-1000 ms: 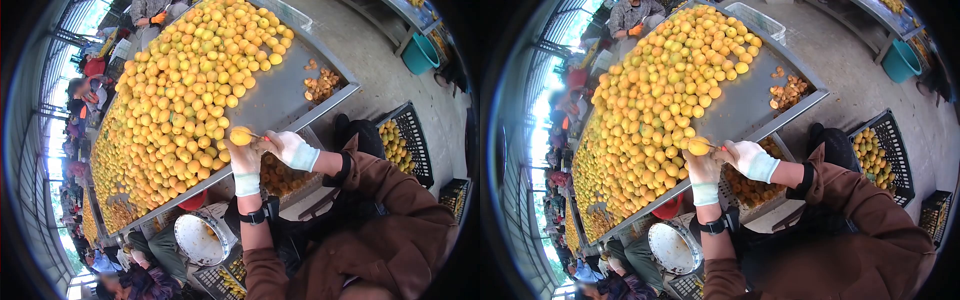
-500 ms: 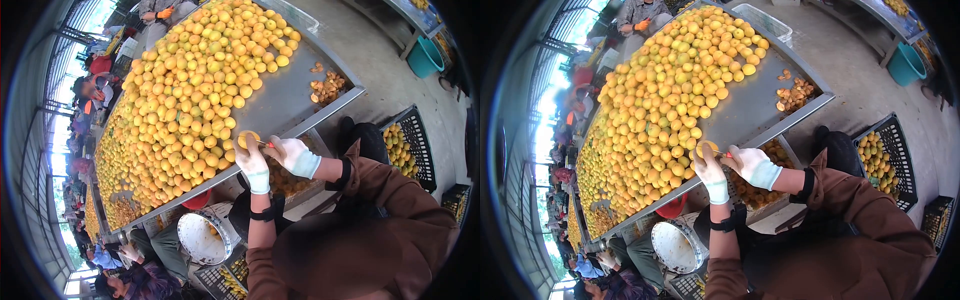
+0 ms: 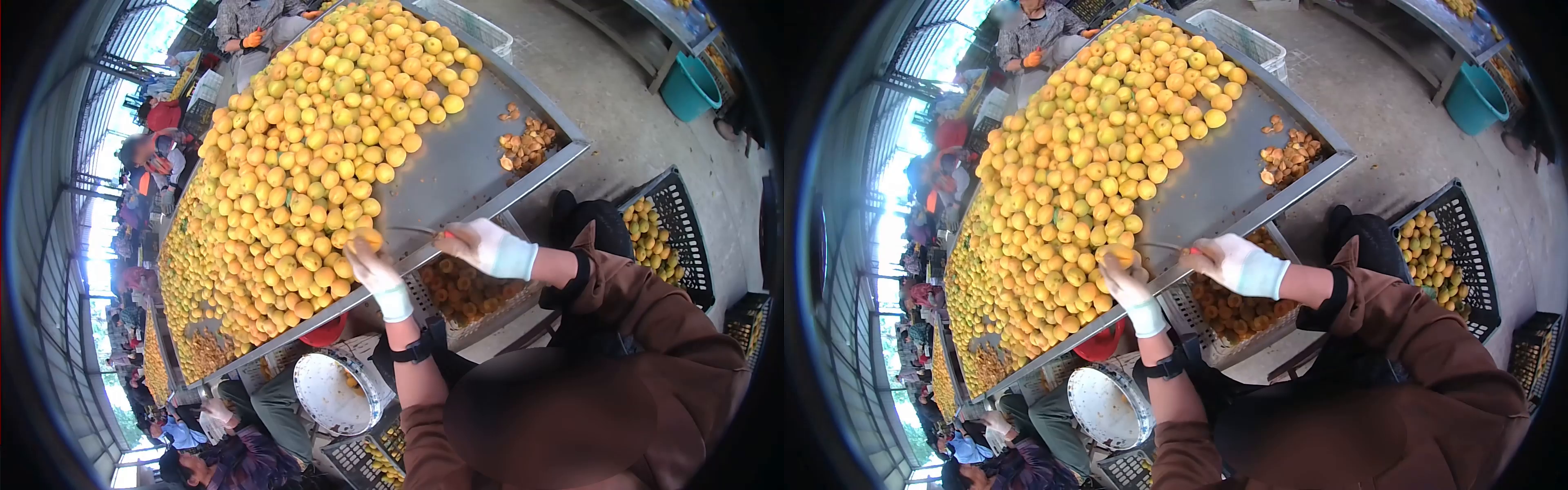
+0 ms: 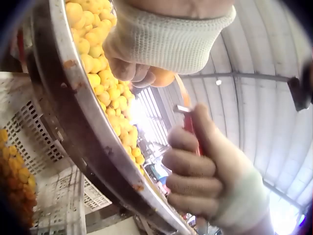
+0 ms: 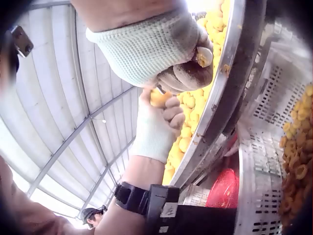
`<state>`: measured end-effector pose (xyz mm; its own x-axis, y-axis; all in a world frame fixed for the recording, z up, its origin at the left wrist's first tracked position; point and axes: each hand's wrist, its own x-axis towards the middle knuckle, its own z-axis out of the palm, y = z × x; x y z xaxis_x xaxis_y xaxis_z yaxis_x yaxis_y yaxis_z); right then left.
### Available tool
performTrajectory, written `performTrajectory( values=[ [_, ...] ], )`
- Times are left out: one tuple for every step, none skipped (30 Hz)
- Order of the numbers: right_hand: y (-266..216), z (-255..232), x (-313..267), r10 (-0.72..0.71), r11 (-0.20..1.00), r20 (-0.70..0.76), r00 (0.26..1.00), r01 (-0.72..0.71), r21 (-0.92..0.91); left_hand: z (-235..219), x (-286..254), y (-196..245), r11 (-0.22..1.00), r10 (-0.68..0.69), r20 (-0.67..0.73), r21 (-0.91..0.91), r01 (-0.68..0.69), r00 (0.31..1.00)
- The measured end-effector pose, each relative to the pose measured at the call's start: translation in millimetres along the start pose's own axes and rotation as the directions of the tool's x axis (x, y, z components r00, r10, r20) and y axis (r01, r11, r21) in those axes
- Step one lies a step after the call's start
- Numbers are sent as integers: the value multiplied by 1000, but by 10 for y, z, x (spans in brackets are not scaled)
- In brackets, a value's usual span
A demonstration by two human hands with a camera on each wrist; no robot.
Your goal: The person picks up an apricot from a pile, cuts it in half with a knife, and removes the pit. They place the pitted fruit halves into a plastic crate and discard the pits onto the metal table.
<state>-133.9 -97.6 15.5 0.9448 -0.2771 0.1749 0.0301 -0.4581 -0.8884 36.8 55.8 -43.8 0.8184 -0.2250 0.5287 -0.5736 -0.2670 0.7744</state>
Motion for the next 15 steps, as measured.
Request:
performTrajectory(
  values=[
    [-8,-62,16,29,999,-32,999,-28,25,-59,97,360,720,-479,133,-506,476,867],
    [72,-81,29,-6,997,-107,994,14,75,-92,101,484,746,-482,121,-463,479,868],
    [219,-88,58,-102,990,-134,986,86,-116,-91,80,547,746,-480,127,-461,480,868],
    [91,-178,66,137,983,-100,985,-123,137,-63,36,598,892,-322,190,-269,364,928],
    [-54,-259,85,355,871,-10,935,-327,366,-15,-2,716,977,-168,282,-83,198,945],
    [-37,-238,99,364,871,-18,931,-334,359,54,-59,853,996,-8,295,-83,35,955],
    [22,-185,103,245,895,-96,965,-187,405,109,-112,903,996,52,332,-87,-25,942],
    [83,-143,112,126,899,-181,975,-35,436,149,-160,958,992,100,376,-114,-61,921],
    [130,-120,134,183,891,-110,977,-117,439,175,-200,1000,985,149,418,-142,-98,896],
    [121,-135,144,159,895,-77,984,-110,433,185,-223,1019,984,152,426,-152,-95,892],
    [103,-151,158,132,897,-43,990,-101,429,179,-233,1026,982,181,442,-132,-136,879],
    [82,-190,170,163,881,50,985,-168,441,168,-246,1031,978,208,457,-110,-178,865],
    [64,-212,173,168,881,46,985,-171,442,152,-263,1034,978,209,462,-114,-177,862],
    [50,-225,178,134,865,87,987,-159,476,133,-278,1033,980,195,488,-134,-147,851],
    [46,-225,180,96,848,129,987,-149,509,119,-287,1029,981,180,513,-152,-117,839]
  ],
)
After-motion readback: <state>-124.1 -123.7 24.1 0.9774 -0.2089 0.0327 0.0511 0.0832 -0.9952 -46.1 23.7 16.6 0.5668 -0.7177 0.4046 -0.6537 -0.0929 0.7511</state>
